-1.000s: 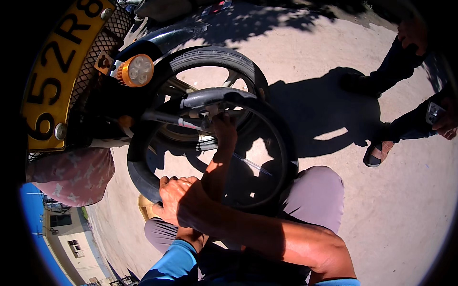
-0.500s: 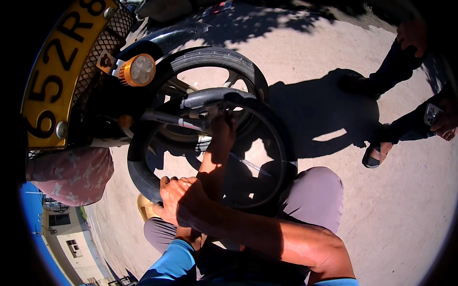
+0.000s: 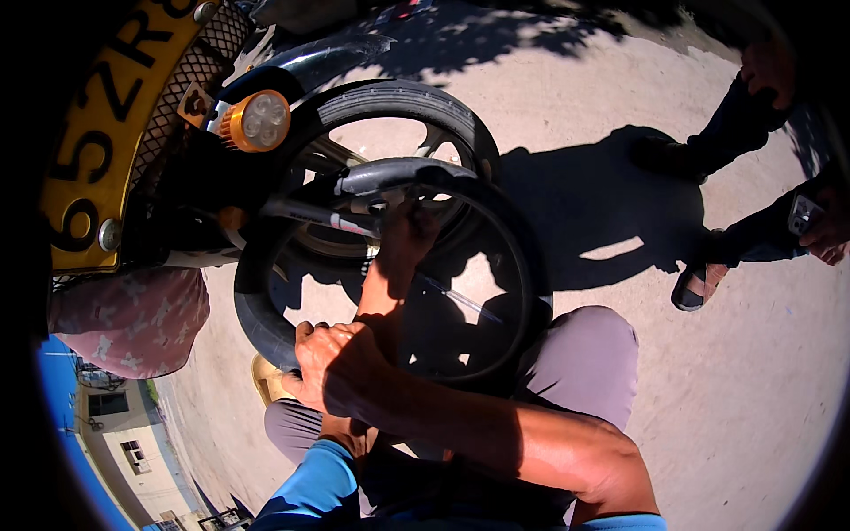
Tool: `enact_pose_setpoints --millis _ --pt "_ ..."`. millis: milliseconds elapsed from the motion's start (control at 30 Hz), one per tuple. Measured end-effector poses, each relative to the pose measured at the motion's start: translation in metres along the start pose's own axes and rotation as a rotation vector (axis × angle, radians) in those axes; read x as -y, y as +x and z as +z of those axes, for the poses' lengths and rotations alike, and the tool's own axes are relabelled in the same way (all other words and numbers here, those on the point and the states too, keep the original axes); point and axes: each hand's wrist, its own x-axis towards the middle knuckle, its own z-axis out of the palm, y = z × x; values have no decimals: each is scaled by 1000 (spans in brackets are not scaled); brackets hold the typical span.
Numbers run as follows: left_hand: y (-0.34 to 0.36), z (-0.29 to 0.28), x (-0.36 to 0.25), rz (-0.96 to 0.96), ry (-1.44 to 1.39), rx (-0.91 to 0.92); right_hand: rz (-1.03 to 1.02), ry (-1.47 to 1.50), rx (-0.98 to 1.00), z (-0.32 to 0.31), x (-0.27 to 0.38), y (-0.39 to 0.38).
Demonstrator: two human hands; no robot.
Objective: The person repairs a bicycle inner tube by using a pump to inflate it, checking for leaks by hand, and applying a patch.
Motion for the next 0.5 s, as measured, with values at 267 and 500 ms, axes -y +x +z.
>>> enact_pose_setpoints --millis 267,500 --pt "47 51 -10 -3 -21 -1 2 -7 121 -12 9 5" --pt "46 22 -3 -74 -63 15 17 -7 105 -10 5 5"
